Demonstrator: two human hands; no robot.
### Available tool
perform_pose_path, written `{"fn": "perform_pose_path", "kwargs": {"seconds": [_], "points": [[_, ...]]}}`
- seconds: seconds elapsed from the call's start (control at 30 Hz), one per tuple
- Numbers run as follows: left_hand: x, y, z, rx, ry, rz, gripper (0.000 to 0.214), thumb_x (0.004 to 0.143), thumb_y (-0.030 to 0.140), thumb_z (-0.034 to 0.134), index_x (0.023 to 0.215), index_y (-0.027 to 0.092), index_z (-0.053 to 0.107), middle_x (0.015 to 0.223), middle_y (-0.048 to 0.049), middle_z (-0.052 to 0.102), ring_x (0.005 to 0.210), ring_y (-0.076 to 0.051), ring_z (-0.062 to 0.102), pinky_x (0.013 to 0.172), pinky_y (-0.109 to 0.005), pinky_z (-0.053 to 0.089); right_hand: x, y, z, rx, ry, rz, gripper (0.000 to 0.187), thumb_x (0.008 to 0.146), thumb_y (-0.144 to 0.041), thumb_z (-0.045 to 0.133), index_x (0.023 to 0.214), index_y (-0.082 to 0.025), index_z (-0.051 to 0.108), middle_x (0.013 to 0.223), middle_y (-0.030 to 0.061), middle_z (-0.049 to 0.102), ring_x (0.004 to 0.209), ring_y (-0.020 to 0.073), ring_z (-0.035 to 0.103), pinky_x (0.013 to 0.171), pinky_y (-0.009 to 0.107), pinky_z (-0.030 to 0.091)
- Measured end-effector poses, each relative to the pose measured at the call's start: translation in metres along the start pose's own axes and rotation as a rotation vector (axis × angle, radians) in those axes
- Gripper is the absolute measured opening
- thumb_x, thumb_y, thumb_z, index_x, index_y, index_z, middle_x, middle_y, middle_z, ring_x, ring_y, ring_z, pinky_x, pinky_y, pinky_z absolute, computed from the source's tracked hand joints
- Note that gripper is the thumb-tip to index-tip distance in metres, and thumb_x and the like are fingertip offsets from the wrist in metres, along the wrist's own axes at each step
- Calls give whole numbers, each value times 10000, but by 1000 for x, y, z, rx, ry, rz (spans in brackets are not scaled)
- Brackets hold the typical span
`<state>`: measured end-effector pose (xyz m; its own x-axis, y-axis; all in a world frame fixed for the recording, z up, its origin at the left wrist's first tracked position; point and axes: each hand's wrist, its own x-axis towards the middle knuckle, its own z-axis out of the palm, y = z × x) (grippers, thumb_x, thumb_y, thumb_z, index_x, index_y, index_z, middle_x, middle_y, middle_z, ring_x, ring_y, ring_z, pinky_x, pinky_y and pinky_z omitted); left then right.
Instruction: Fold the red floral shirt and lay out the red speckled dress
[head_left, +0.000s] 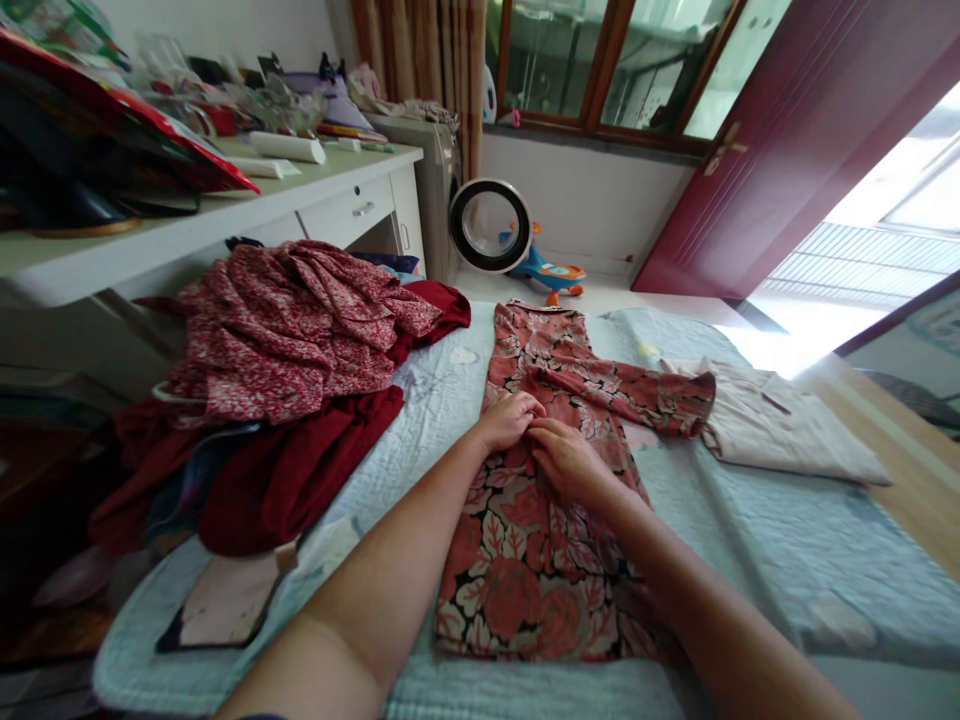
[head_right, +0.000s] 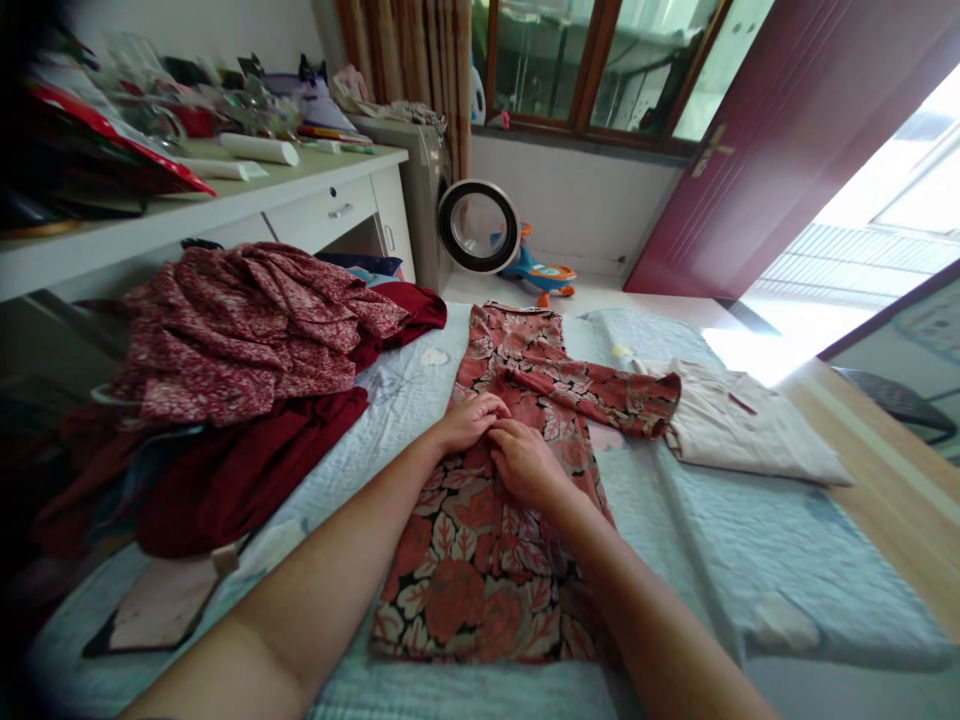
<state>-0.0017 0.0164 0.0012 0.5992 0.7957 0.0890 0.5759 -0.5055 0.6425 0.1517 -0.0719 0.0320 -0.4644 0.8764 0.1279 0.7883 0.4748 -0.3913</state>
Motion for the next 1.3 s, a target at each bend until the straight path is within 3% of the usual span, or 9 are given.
{"fn": "perform_pose_path", "kwargs": {"seconds": [0.07, 0.17, 0.5, 0.67, 0.8, 0.9, 0.97, 1.17, 1.3], "points": [[2, -3, 1, -11, 14, 26, 296, 864, 131, 462, 1002, 214, 709, 1145, -22, 669, 1095, -181, 562, 1050, -342, 394, -11, -1, 15, -95, -40, -30, 502, 930, -285, 502, 1402, -115, 491, 1481, 168, 457, 1396, 273, 374, 1150, 484, 290], [3, -4, 3, 14, 38, 62, 264, 823, 118, 519, 959, 209, 726, 1151, -25, 678, 1093, -186, 573, 1056, -350, 395, -30, -8, 23, -168, -123, -58, 654, 951, -444, 481, 1507, -128, 340, 1581, 147, 295, 1479, 270, 216, 1199, 512, 184], [2, 0, 5, 89, 67, 84, 192, 818, 130, 602, 953, 211, 711, 1131, -18, 686, 1074, -198, 587, 1033, -360, 408, -88, -34, 11, -62, -291, -120, 797, 946, -582, 430, 1568, -172, 146, 1630, 97, 124, 1507, 254, 89, 1225, 477, 142], [3, -1, 6, 101, 66, 77, 181, 824, 143, 598, 954, 205, 708, 1132, -23, 680, 1075, -203, 579, 1032, -368, 406, -109, -55, -6, 29, -373, -103, 825, 880, -502, 585, 1555, -189, 228, 1622, 92, 178, 1494, 280, 159, 1213, 479, 202], [1, 1, 4, 128, 53, 86, 153, 844, 210, 609, 968, 200, 698, 1134, -35, 670, 1067, -214, 577, 1019, -382, 412, -89, -57, -20, 81, -294, -67, 505, 913, -318, 533, 1399, -181, 511, 1513, 99, 439, 1413, 224, 369, 1178, 405, 305], [-1, 3, 4, 151, 55, 89, 175, 838, 244, 635, 1002, 203, 680, 1141, -37, 658, 1084, -219, 564, 1021, -378, 411, -68, -46, -14, 35, -181, -38, 556, 905, -279, 515, 1434, -121, 458, 1548, 141, 369, 1453, 243, 291, 1197, 449, 255], [-1, 4, 4, 161, 56, 84, 184, 840, 249, 638, 1015, 204, 670, 1146, -39, 650, 1091, -218, 557, 1022, -374, 410, -63, -39, -4, 17, -199, -29, 620, 887, -278, 530, 1469, -108, 404, 1576, 144, 310, 1473, 250, 241, 1208, 467, 223], [-2, 6, 5, 167, 57, 74, 162, 840, 244, 639, 997, 209, 653, 1131, -39, 640, 1085, -219, 551, 1012, -373, 410, -96, -51, 0, 66, -332, -69, 707, 869, -292, 555, 1528, -202, 313, 1613, 73, 228, 1489, 248, 191, 1217, 458, 197], [-2, 7, 4, 169, 67, 65, 155, 849, 245, 615, 993, 204, 653, 1123, -41, 647, 1069, -217, 559, 1007, -371, 418, -98, -69, -32, 100, -389, -115, 558, 841, -276, 595, 1390, -211, 520, 1468, 92, 497, 1348, 263, 450, 1128, 396, 353]]}}
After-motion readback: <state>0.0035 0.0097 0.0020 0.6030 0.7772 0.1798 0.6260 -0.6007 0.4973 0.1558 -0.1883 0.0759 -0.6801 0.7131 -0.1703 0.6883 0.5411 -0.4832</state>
